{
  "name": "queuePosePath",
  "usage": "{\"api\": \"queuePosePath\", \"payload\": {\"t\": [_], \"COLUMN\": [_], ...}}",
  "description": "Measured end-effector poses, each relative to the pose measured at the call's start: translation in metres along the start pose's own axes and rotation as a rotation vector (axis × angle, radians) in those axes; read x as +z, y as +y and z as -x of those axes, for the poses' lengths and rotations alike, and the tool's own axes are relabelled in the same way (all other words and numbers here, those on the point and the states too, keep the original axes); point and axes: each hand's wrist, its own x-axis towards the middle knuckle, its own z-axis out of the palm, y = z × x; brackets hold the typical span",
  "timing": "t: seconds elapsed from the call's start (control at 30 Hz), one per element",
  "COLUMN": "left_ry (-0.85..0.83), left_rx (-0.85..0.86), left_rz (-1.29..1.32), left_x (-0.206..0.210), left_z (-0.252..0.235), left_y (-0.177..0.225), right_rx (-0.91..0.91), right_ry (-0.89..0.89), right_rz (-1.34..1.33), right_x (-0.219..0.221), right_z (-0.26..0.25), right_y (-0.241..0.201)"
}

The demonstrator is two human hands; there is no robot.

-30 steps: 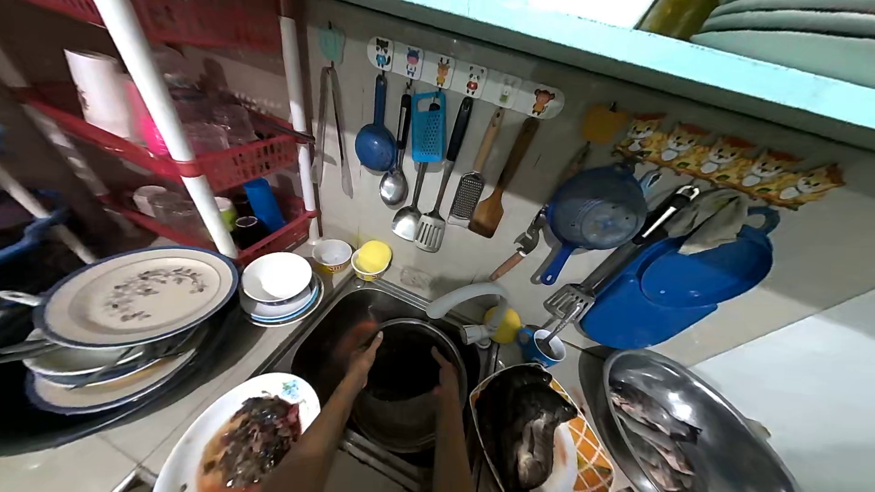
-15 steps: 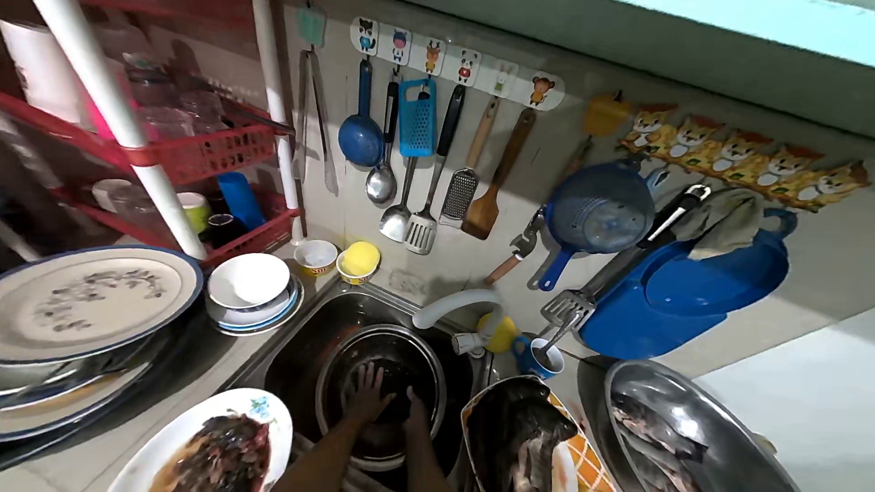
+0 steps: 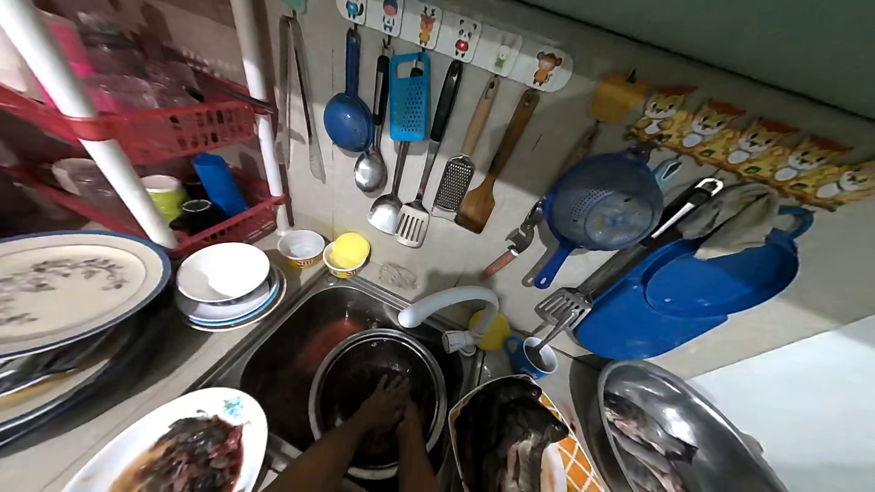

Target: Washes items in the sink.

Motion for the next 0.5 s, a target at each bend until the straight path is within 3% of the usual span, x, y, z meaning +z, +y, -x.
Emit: {"api": "queuePosePath", "payload": {"t": [0.07,0.2,0.23,0.3,0.37,0.4,0.5], "left_ry": [-0.004,0.072,0.048,-0.004,-0.042,-0.044,0.063], "left_rx": [-0.03,-0.41,-0.402,-0.209,-0.061,-0.137,-0.588], "left_rz": [0.002,0.021,0.021,0.032,0.034,0.05,0.236], "left_x": [-0.006,-0.025,-0.024,-0.019,-0.012,-0.014,-0.031], "left_z": [0.004,0.007,0.009,0.015,0.016,0.022,0.036], "left_y": [-0.014,-0.027,-0.018,0.004,-0.003,-0.008,-0.01], "right_rx": [0.016,0.065,0.062,0.034,0.028,0.044,-0.021], "right_ry": [0.03,0.105,0.097,0.018,-0.022,0.01,0.108], "right_rz": [-0.045,-0.013,0.021,0.121,0.137,0.087,0.14], "right_x": [0.002,0.006,0.005,-0.002,-0.003,-0.001,0.002], "right_z": [0.007,0.005,0.008,0.017,0.021,0.024,0.037], "right_y": [0.002,0.006,0.006,0.002,0.001,0.0,-0.014]}}
